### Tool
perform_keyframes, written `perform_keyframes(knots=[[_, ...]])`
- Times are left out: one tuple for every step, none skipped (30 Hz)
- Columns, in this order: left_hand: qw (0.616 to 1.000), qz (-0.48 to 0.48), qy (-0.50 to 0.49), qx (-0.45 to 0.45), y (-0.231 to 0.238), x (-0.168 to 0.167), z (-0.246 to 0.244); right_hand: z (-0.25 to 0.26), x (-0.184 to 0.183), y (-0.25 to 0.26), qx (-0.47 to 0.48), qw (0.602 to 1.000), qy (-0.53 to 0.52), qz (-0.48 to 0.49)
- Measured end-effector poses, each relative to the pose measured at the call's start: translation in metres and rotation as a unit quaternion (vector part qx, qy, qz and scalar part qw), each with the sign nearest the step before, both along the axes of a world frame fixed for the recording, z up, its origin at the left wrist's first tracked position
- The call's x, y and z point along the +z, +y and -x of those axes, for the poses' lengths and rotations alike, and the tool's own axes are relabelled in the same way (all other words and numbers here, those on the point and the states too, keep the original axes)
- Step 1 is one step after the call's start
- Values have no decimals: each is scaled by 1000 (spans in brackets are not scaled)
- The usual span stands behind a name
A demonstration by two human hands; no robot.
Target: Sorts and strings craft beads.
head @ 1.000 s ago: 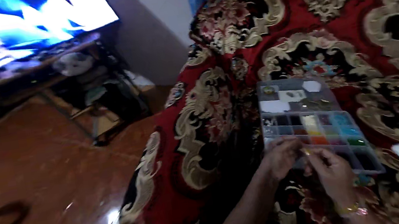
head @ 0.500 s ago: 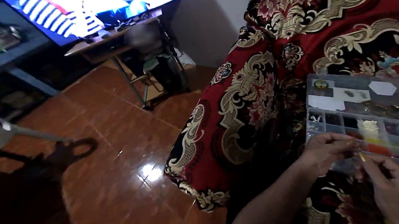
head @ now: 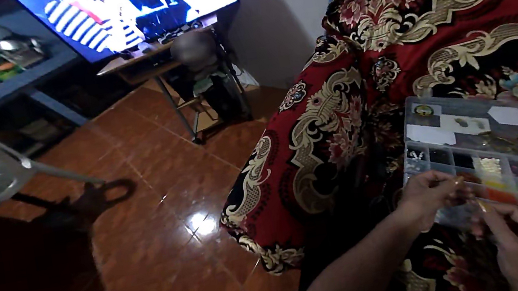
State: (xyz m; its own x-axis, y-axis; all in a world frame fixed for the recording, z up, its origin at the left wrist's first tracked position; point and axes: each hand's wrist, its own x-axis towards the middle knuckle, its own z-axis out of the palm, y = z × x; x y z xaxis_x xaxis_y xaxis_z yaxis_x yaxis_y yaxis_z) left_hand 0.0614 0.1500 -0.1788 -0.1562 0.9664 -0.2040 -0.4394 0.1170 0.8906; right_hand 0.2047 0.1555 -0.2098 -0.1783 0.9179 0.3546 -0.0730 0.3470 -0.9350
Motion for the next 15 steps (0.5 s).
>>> perform_keyframes(knots=[[1000,-1,7,-2,0,-1,0,0,0,0,-1,1000,-5,-2],[1000,-2,16,-4,0,-2,0,-1,0,0,-3,1000,-13,-4],[1000,-2,20,-6,0,-3,0,-2,0,0,-4,1000,-18,-4],[1000,-2,19,-7,1,-4,1,-2,0,0,-5,1000,-21,-3],[1000,-3,14,-7,1,-4,0,-2,1,0,-6,1000,-22,-3],[1000,-3,9,-7,1,-4,0,-2,2,0,-7,1000,-22,-1],[1000,-3,4,-6,1,-3,0,-2,2,-1,-8,1000,-23,-1],[1000,-2,1,-6,0,-3,0,-1,2,-1,-9,1000,-23,0],[1000,-4,0,-9,0,-3,1,-1,1,-1,-9,1000,-22,-1],[1000,-7,1,-12,0,-3,1,-1,1,0,-8,1000,-21,-3],[1000,-8,2,-15,0,-3,1,-1,1,0,-8,1000,-20,-3],[1000,-8,2,-17,0,-4,2,-1,2,0,-6,1000,-20,-2],[1000,-9,2,-19,0,-5,2,-1,2,0,-5,1000,-17,0],[1000,-9,0,-20,0,-5,2,-1,3,0,-5,1000,-15,2],[1000,-9,-2,-20,1,-6,2,-1,4,-1,-4,1000,-13,4]])
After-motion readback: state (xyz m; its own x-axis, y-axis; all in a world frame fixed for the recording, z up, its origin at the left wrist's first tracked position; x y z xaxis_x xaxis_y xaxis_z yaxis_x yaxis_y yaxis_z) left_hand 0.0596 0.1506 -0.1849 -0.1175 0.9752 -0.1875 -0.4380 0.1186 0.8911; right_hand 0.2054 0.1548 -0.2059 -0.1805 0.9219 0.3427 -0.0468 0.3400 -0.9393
